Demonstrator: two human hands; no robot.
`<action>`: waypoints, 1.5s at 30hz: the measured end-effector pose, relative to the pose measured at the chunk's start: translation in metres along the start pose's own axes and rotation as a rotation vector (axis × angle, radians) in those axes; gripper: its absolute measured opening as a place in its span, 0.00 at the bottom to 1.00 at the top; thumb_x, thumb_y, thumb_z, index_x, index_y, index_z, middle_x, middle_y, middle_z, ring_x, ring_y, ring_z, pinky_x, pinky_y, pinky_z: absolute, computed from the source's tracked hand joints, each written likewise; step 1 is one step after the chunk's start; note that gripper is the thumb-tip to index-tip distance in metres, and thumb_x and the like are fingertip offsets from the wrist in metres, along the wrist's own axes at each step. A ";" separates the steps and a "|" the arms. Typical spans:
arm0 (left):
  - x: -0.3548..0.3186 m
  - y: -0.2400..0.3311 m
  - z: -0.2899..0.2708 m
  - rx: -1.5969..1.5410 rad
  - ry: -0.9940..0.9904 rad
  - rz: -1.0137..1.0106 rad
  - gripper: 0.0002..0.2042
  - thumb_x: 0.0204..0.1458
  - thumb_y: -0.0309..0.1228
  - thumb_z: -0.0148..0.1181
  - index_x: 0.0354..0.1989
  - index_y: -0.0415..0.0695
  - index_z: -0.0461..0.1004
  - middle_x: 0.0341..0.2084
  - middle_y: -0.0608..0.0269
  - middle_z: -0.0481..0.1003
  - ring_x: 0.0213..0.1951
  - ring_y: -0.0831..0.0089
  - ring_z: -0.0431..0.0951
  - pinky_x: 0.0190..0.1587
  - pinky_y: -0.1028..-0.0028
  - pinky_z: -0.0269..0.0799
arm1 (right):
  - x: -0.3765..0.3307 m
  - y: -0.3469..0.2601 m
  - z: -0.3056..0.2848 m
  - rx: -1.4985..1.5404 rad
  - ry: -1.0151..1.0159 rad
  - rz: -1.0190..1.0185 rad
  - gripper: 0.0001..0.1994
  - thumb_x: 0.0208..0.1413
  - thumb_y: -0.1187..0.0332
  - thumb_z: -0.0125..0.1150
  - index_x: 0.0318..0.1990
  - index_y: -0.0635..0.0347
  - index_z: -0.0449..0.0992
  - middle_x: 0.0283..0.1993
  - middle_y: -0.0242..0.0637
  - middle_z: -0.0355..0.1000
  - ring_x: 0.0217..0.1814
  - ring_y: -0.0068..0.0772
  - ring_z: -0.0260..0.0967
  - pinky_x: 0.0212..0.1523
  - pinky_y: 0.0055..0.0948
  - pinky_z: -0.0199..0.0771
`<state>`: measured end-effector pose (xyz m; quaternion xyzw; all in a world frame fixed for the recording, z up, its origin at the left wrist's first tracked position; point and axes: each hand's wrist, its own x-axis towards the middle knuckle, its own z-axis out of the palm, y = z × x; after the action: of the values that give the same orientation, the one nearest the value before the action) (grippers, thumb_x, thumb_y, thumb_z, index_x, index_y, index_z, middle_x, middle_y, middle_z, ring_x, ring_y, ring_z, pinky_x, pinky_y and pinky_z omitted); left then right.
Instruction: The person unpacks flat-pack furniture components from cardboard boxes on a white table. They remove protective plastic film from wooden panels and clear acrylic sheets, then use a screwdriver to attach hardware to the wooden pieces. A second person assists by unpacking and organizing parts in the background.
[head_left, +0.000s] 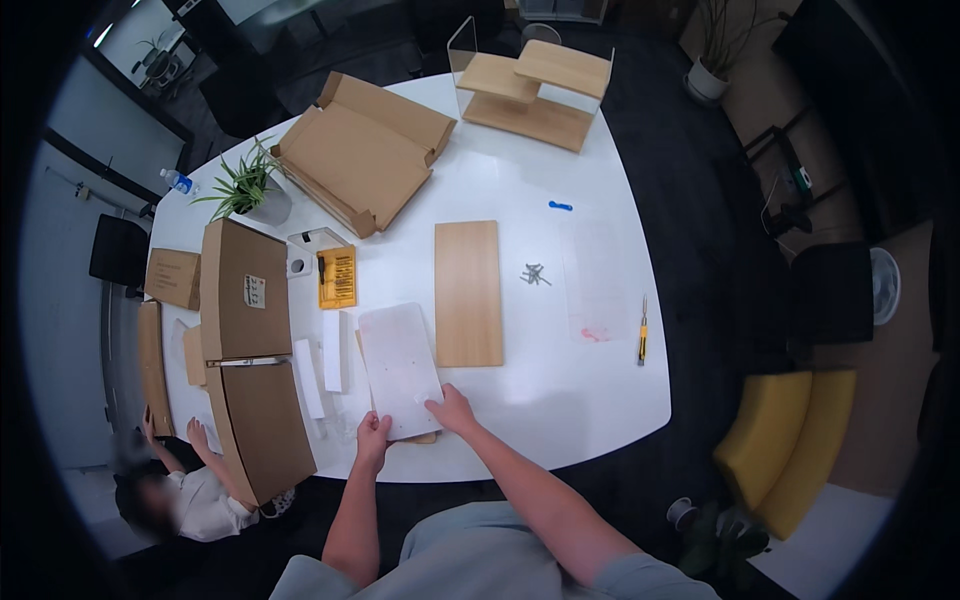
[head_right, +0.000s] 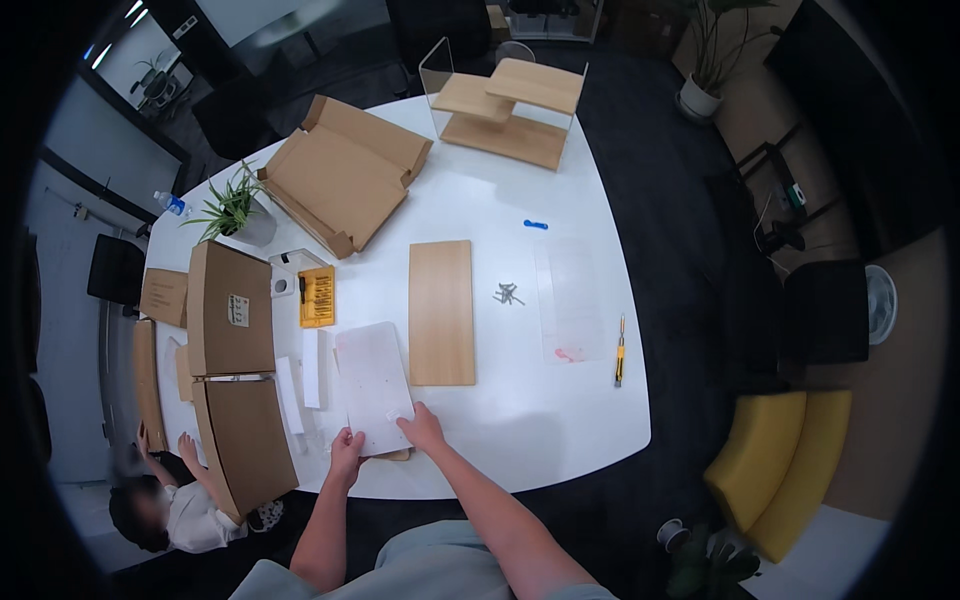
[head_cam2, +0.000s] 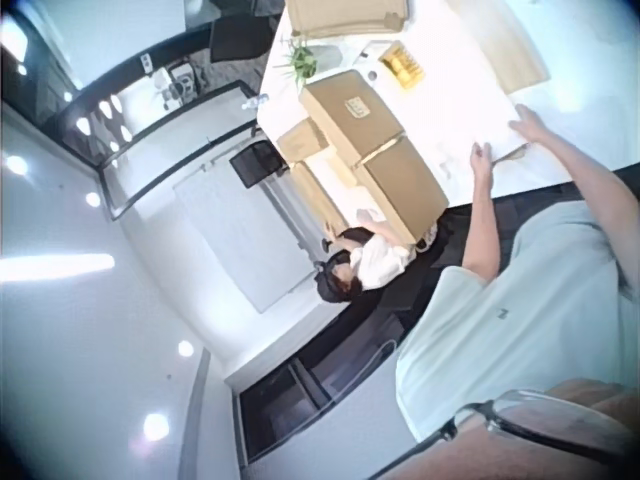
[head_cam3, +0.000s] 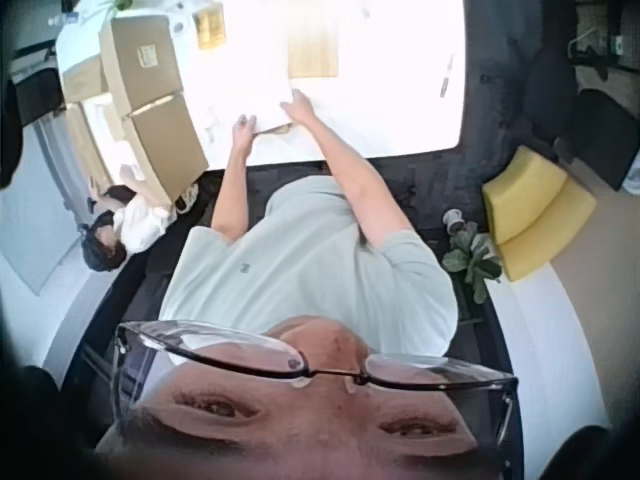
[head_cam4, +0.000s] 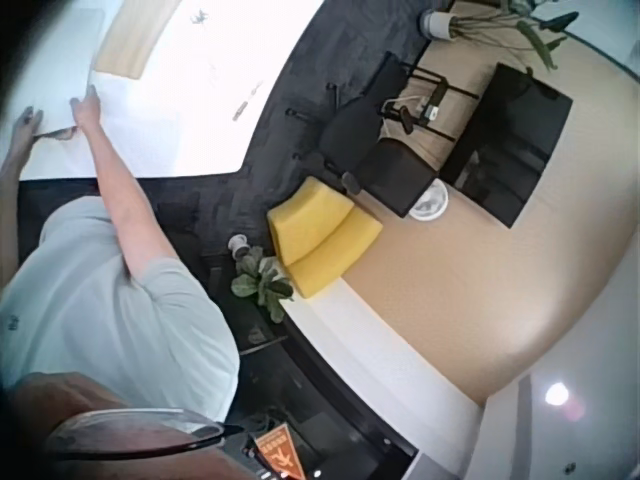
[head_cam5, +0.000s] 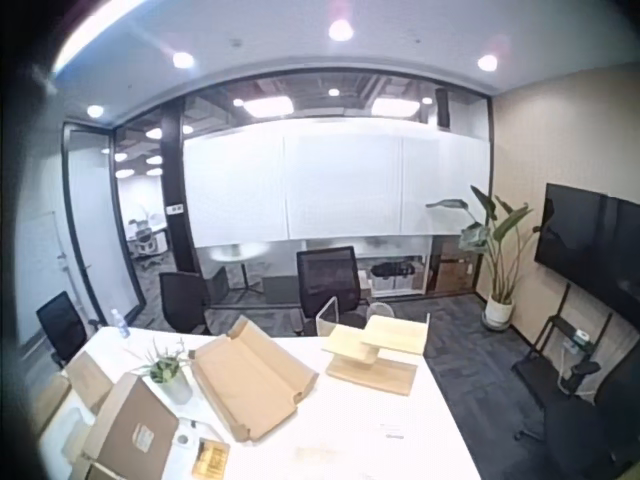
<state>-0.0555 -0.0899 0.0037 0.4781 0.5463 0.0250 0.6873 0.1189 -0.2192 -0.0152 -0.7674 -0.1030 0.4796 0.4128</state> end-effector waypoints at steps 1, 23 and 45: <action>-0.003 0.003 0.002 -0.049 -0.012 -0.021 0.07 0.62 0.30 0.53 0.46 0.44 0.67 0.36 0.64 0.76 0.37 0.73 0.78 0.40 0.66 0.77 | 0.004 0.003 0.001 0.049 0.008 -0.018 0.22 0.51 0.62 0.64 0.49 0.68 0.70 0.50 0.52 0.74 0.53 0.49 0.73 0.52 0.40 0.72; 0.045 -0.043 -0.026 0.450 0.320 0.095 0.26 0.48 0.41 0.67 0.49 0.37 0.67 0.35 0.57 0.76 0.35 0.70 0.76 0.41 0.70 0.73 | -0.102 0.117 -0.196 0.572 0.139 0.091 0.22 0.57 0.84 0.51 0.60 0.62 0.66 0.55 0.39 0.72 0.56 0.33 0.70 0.59 0.34 0.69; 0.073 -0.027 -0.042 0.646 0.343 0.148 0.21 0.52 0.41 0.56 0.45 0.33 0.75 0.36 0.47 0.79 0.40 0.59 0.79 0.45 0.64 0.73 | -0.108 0.175 -0.231 0.215 0.299 0.309 0.15 0.55 0.64 0.61 0.43 0.67 0.77 0.38 0.37 0.76 0.38 0.27 0.72 0.41 0.29 0.72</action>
<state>-0.0718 -0.0379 -0.0656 0.6974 0.5971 -0.0192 0.3959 0.2113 -0.5142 -0.0267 -0.7882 0.1294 0.4263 0.4246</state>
